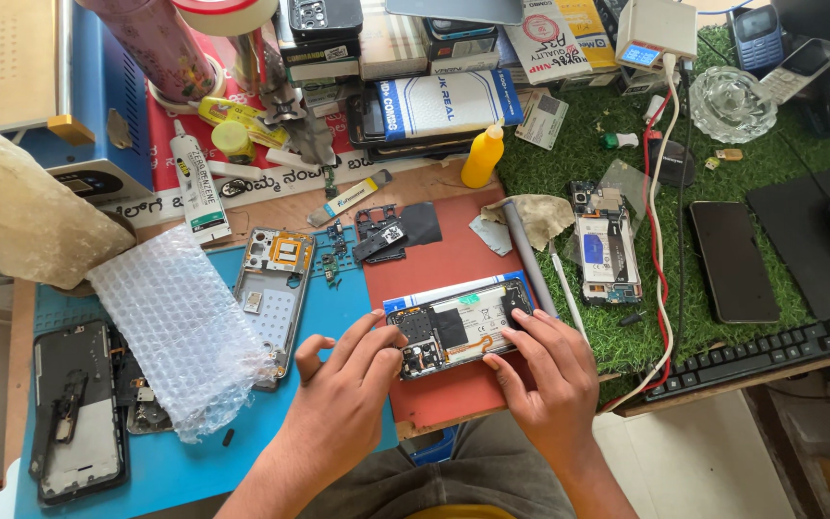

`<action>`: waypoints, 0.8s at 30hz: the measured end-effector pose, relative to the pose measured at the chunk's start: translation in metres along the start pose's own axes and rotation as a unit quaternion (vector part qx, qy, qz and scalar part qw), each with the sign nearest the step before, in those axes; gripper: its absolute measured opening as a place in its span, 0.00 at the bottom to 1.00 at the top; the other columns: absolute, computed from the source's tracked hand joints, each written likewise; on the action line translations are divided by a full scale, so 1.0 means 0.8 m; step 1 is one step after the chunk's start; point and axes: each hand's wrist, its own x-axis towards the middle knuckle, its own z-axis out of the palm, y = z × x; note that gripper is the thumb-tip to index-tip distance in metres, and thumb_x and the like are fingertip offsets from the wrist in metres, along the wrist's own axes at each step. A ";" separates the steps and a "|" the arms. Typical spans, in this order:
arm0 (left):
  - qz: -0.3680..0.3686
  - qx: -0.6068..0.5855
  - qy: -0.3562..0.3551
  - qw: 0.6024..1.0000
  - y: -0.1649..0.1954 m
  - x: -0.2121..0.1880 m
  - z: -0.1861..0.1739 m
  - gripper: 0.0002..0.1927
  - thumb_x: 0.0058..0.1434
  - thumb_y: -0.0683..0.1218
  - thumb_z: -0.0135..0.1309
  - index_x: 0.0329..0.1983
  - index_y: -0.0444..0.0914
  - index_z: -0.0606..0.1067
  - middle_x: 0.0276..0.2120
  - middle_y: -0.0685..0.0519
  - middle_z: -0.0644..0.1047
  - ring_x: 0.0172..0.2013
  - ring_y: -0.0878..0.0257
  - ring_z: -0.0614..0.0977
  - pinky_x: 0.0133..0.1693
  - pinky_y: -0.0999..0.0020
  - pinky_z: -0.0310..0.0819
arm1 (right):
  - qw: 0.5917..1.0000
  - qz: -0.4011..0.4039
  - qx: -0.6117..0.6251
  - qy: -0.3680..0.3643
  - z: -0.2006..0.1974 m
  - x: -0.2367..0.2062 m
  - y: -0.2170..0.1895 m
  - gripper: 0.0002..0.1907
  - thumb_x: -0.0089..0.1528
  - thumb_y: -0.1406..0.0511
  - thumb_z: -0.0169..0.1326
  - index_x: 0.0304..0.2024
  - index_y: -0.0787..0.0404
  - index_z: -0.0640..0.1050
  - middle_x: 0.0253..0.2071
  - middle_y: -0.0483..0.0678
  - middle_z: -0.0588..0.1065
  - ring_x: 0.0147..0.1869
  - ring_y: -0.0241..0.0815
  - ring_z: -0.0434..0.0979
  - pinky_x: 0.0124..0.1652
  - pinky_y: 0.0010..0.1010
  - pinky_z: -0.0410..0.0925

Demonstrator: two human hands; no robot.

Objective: The person repairs a disassembled smartphone on a workbench, holding the phone steady with one hand while using a screwdriver to work on screws and internal components. They reposition the phone and continue working on the board area, at one point picking up a small component and placing it aside.

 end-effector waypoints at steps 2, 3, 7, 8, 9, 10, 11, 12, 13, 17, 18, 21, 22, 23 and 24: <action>-0.007 -0.010 -0.011 1.000 0.000 -0.001 -0.007 0.14 0.54 0.35 0.49 0.43 0.41 0.71 0.53 0.56 0.75 0.67 0.58 0.68 0.52 0.50 0.46 | 1.000 0.000 0.001 -0.002 0.000 0.000 0.000 0.18 0.56 0.61 0.67 0.46 0.60 0.81 0.54 0.47 0.78 0.62 0.51 0.76 0.59 0.43 0.68; -0.011 -0.014 -0.016 1.000 0.000 -0.001 -0.010 0.15 0.53 0.34 0.48 0.43 0.42 0.71 0.53 0.57 0.75 0.67 0.57 0.67 0.51 0.49 0.46 | 1.000 0.001 0.001 -0.001 -0.001 0.000 0.001 0.17 0.56 0.61 0.67 0.46 0.60 0.81 0.54 0.47 0.78 0.62 0.51 0.76 0.59 0.42 0.68; -0.015 -0.076 -0.028 0.997 0.001 -0.004 -0.021 0.13 0.54 0.35 0.50 0.41 0.42 0.70 0.55 0.58 0.75 0.68 0.53 0.66 0.48 0.47 0.46 | 1.000 0.002 0.001 -0.001 0.000 -0.001 0.001 0.17 0.56 0.61 0.67 0.46 0.59 0.81 0.54 0.46 0.78 0.63 0.51 0.76 0.60 0.42 0.69; -0.020 -0.087 -0.034 0.995 0.003 -0.006 -0.023 0.14 0.53 0.35 0.50 0.41 0.42 0.69 0.55 0.58 0.75 0.68 0.53 0.66 0.48 0.47 0.45 | 1.000 0.002 0.001 -0.002 0.000 -0.001 0.000 0.17 0.56 0.61 0.67 0.46 0.59 0.81 0.55 0.46 0.78 0.63 0.51 0.76 0.60 0.42 0.69; -0.025 -0.097 -0.039 0.994 0.005 -0.007 -0.024 0.14 0.52 0.35 0.50 0.40 0.42 0.69 0.56 0.58 0.76 0.68 0.52 0.65 0.47 0.47 0.45 | 1.000 0.003 0.002 -0.002 0.000 -0.001 0.000 0.17 0.56 0.61 0.67 0.46 0.59 0.81 0.54 0.46 0.78 0.63 0.51 0.76 0.60 0.42 0.69; -0.032 -0.112 -0.037 0.992 0.007 -0.007 -0.025 0.14 0.53 0.35 0.50 0.40 0.42 0.68 0.56 0.58 0.76 0.68 0.52 0.65 0.47 0.47 0.45 | 1.000 0.003 0.003 -0.002 0.000 -0.001 0.000 0.17 0.56 0.61 0.67 0.46 0.59 0.81 0.54 0.46 0.78 0.63 0.51 0.76 0.60 0.42 0.69; -0.039 -0.128 -0.035 0.990 0.009 -0.007 -0.024 0.13 0.53 0.35 0.50 0.40 0.41 0.68 0.56 0.57 0.76 0.68 0.52 0.66 0.47 0.48 0.46 | 1.000 0.004 0.004 -0.002 -0.001 -0.001 0.001 0.17 0.56 0.61 0.67 0.46 0.59 0.81 0.54 0.46 0.78 0.63 0.51 0.76 0.60 0.42 0.68; -0.047 -0.143 -0.034 0.988 0.010 -0.010 -0.025 0.13 0.54 0.34 0.49 0.40 0.41 0.67 0.56 0.57 0.76 0.68 0.51 0.66 0.46 0.48 0.46 | 1.000 0.005 0.005 -0.002 0.000 -0.001 0.000 0.17 0.56 0.61 0.67 0.46 0.59 0.81 0.55 0.46 0.78 0.63 0.51 0.76 0.60 0.42 0.69; -0.053 -0.167 -0.026 0.984 0.012 -0.012 -0.026 0.12 0.56 0.35 0.49 0.41 0.41 0.67 0.55 0.57 0.76 0.67 0.52 0.67 0.47 0.48 0.46 | 1.000 0.005 0.005 -0.002 0.000 -0.001 0.000 0.17 0.57 0.61 0.67 0.46 0.59 0.81 0.55 0.46 0.78 0.63 0.51 0.76 0.60 0.42 0.69; -0.094 -0.254 -0.016 0.963 0.018 -0.019 -0.028 0.09 0.62 0.35 0.48 0.42 0.41 0.67 0.50 0.58 0.78 0.59 0.55 0.75 0.51 0.51 0.47 | 1.000 0.005 0.004 -0.004 -0.001 0.000 -0.001 0.17 0.56 0.61 0.67 0.46 0.59 0.81 0.55 0.47 0.78 0.63 0.51 0.76 0.60 0.42 0.69; -0.109 -0.274 -0.021 0.955 0.020 -0.021 -0.027 0.08 0.63 0.35 0.48 0.42 0.41 0.68 0.47 0.58 0.78 0.56 0.56 0.76 0.52 0.52 0.46 | 1.000 0.006 0.005 -0.005 -0.001 0.000 -0.001 0.17 0.56 0.61 0.67 0.46 0.59 0.81 0.55 0.47 0.78 0.63 0.51 0.76 0.60 0.42 0.69; -0.115 -0.344 0.024 0.932 0.025 -0.027 -0.025 0.07 0.65 0.35 0.48 0.43 0.39 0.68 0.45 0.53 0.77 0.50 0.59 0.79 0.51 0.59 0.56 | 1.000 0.005 0.005 -0.004 -0.001 0.000 -0.001 0.17 0.56 0.61 0.67 0.46 0.60 0.81 0.54 0.47 0.78 0.63 0.52 0.76 0.60 0.42 0.69; -0.118 -0.391 0.032 0.912 0.026 -0.030 -0.025 0.06 0.67 0.35 0.47 0.44 0.38 0.68 0.45 0.52 0.76 0.49 0.59 0.79 0.51 0.61 0.61 | 1.000 0.005 0.004 -0.004 -0.001 0.000 -0.001 0.17 0.56 0.61 0.67 0.46 0.60 0.81 0.54 0.47 0.78 0.62 0.52 0.76 0.60 0.42 0.69; -0.121 -0.438 0.039 0.890 0.026 -0.031 -0.024 0.05 0.68 0.35 0.46 0.44 0.37 0.67 0.44 0.51 0.75 0.48 0.59 0.78 0.52 0.64 0.66 | 1.000 0.005 0.002 -0.004 -0.001 0.000 0.000 0.17 0.56 0.61 0.67 0.46 0.60 0.81 0.54 0.47 0.78 0.62 0.52 0.76 0.60 0.42 0.69; -0.123 -0.483 0.046 0.866 0.024 -0.034 -0.023 0.04 0.70 0.35 0.45 0.44 0.36 0.66 0.43 0.50 0.74 0.48 0.59 0.78 0.52 0.66 0.71 | 1.000 0.006 0.003 -0.004 -0.001 0.000 -0.001 0.17 0.56 0.61 0.67 0.46 0.60 0.81 0.54 0.47 0.78 0.62 0.52 0.76 0.59 0.42 0.69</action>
